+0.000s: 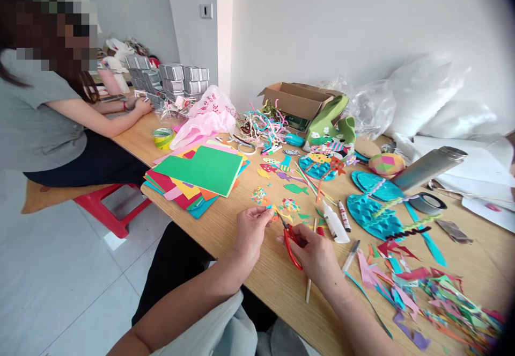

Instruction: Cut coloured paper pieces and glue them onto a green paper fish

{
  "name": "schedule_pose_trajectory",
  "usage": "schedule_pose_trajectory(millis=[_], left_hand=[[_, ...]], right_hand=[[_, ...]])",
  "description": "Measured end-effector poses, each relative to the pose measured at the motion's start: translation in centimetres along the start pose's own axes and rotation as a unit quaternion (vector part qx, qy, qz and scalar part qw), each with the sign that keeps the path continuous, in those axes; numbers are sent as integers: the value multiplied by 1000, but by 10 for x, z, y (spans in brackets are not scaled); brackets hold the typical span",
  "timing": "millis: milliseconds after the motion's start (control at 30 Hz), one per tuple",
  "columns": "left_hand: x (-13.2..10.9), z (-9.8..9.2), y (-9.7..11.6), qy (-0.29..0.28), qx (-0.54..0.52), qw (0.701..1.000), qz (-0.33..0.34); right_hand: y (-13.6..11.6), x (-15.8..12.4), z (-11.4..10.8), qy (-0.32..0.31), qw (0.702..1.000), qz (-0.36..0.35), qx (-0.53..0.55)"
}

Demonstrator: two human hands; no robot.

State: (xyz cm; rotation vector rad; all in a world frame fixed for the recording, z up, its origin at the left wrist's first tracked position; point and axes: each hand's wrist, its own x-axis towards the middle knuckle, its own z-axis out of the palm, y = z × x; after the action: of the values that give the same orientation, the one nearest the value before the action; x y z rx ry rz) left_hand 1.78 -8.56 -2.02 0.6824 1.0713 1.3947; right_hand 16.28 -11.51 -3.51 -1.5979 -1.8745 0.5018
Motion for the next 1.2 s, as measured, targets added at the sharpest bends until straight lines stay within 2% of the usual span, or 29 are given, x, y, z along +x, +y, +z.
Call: schedule_pose_trajectory(millis=[667,1200], left_hand=[[0,0,1,-2,14,1000,24],[3,-4,-5,-29,46,997,48]], right_hand=[[-2,0,-3,31,999,-33,-24],[-3,1,-4,32,998,-43,-29]])
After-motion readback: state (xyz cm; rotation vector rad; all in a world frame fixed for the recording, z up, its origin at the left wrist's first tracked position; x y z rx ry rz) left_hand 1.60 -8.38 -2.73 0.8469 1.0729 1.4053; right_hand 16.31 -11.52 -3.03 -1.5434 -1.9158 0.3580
